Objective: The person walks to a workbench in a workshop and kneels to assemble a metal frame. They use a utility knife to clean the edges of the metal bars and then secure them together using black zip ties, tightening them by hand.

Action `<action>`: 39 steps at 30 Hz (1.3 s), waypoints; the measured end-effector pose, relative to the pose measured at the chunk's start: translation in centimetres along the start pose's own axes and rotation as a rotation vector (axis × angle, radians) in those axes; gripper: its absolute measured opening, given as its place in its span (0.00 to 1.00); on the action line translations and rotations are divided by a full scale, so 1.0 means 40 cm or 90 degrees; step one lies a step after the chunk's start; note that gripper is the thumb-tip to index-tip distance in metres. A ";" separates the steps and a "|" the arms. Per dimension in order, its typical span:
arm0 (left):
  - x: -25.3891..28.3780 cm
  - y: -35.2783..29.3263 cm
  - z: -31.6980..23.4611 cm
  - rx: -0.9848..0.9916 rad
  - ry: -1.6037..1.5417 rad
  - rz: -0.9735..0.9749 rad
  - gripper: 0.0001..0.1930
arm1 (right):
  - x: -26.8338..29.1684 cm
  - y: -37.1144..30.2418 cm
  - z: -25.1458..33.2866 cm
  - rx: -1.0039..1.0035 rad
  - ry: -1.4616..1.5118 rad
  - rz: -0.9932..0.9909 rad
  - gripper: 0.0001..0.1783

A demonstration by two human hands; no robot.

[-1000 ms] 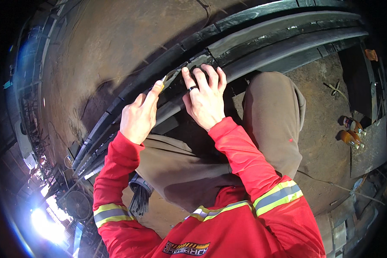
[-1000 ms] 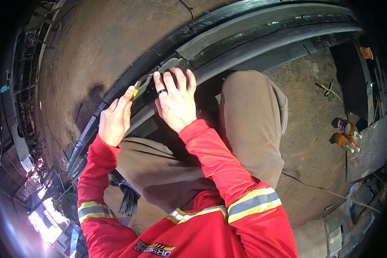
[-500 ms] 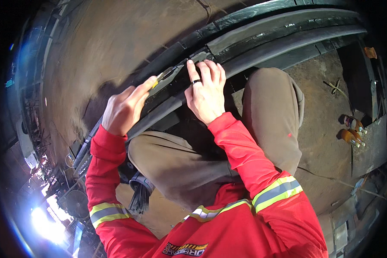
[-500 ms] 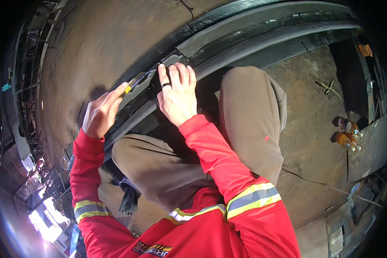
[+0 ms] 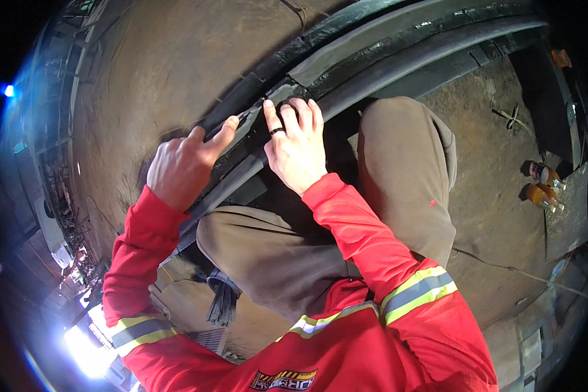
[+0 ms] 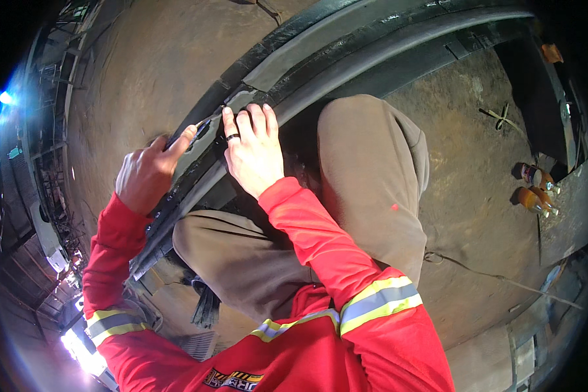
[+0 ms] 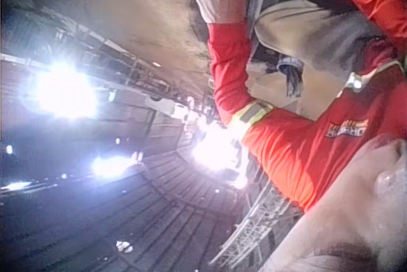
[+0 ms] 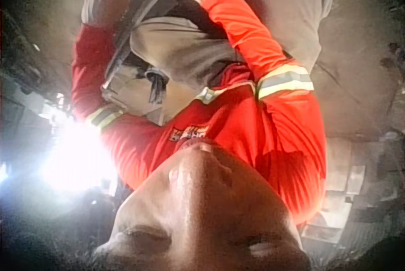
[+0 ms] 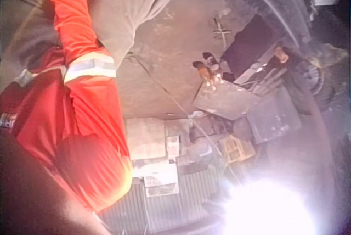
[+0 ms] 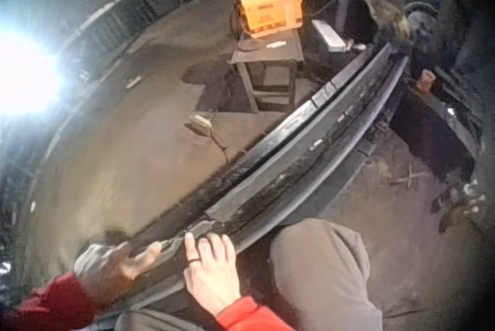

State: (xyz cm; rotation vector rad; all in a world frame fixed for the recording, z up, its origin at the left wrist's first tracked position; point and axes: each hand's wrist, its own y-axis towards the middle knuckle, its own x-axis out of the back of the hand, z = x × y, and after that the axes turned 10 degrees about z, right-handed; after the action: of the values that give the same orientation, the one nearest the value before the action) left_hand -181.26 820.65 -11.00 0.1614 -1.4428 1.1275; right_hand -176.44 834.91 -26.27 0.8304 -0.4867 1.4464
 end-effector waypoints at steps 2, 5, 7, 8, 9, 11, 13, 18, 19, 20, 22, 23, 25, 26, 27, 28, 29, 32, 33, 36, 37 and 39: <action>-0.001 0.003 -0.006 -0.007 0.029 0.002 0.29 | 0.001 -0.001 0.000 -0.007 0.008 0.003 0.36; -0.005 0.007 -0.012 -0.001 0.057 0.017 0.29 | 0.000 -0.002 0.001 -0.005 0.006 0.004 0.36; -0.003 0.003 -0.012 0.005 0.037 0.036 0.29 | 0.003 -0.002 0.003 -0.006 0.014 0.011 0.36; -0.004 0.006 -0.008 0.004 0.010 0.047 0.30 | 0.002 -0.004 0.003 -0.006 0.018 0.015 0.36; -0.003 0.010 -0.002 0.003 -0.016 0.054 0.30 | 0.002 -0.003 0.002 -0.006 0.013 0.014 0.36; -0.016 0.016 0.001 -0.001 -0.055 0.055 0.28 | -0.001 -0.004 -0.003 -0.007 0.002 0.012 0.36; -0.047 0.023 0.011 -0.023 -0.132 0.008 0.25 | -0.004 -0.002 -0.005 -0.008 0.009 0.010 0.37; -0.140 0.028 0.053 -0.139 -0.388 -0.186 0.17 | -0.001 0.001 0.000 0.005 0.032 0.007 0.37; -0.135 0.022 0.052 -0.092 -0.490 -0.116 0.17 | 0.002 0.001 -0.001 0.007 0.037 0.004 0.36; -0.128 0.013 0.050 -0.043 -0.591 -0.044 0.17 | 0.008 0.001 0.000 0.008 0.042 0.002 0.36; -0.124 0.009 0.058 0.037 -0.772 0.090 0.17 | 0.011 0.001 -0.004 0.010 0.048 -0.004 0.35; -0.123 0.005 0.058 0.042 -0.835 0.096 0.17 | 0.012 0.001 -0.005 0.012 0.052 -0.007 0.35; -0.126 -0.009 0.053 0.056 -0.964 0.108 0.18 | 0.013 0.000 -0.002 0.016 0.059 -0.008 0.35; -0.143 -0.016 0.050 0.062 -0.994 0.080 0.18 | 0.015 0.000 0.001 0.019 0.064 -0.008 0.35; -0.143 -0.019 0.049 0.094 -0.975 0.094 0.18 | 0.014 -0.001 -0.001 0.017 0.063 -0.009 0.35; -0.138 -0.026 0.046 0.127 -0.954 0.109 0.18 | 0.014 -0.002 -0.003 0.016 0.062 -0.009 0.35; -0.132 -0.036 0.042 0.160 -0.933 0.122 0.18 | 0.013 -0.003 -0.004 0.016 0.062 -0.009 0.35; -0.132 -0.042 0.028 0.017 -0.489 -0.149 0.20 | 0.010 0.000 -0.003 0.010 0.062 -0.008 0.35; -0.134 -0.048 0.021 -0.036 -0.363 -0.242 0.20 | 0.010 -0.001 -0.003 0.013 0.057 -0.011 0.36; -0.104 -0.044 0.004 0.006 -0.276 -0.148 0.21 | 0.013 -0.002 -0.006 0.018 0.041 -0.012 0.37; -0.104 -0.037 0.006 -0.006 -0.247 -0.149 0.22 | 0.015 -0.001 -0.004 0.021 0.038 -0.009 0.37; -0.106 -0.032 0.009 0.002 -0.201 -0.159 0.22 | 0.016 0.000 -0.003 0.024 0.025 -0.004 0.37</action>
State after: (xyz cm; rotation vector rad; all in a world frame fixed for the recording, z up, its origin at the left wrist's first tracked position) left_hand -179.58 817.60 -13.74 0.5274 -1.6453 0.9267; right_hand -176.39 835.44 -25.86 0.8309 -0.4280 1.4680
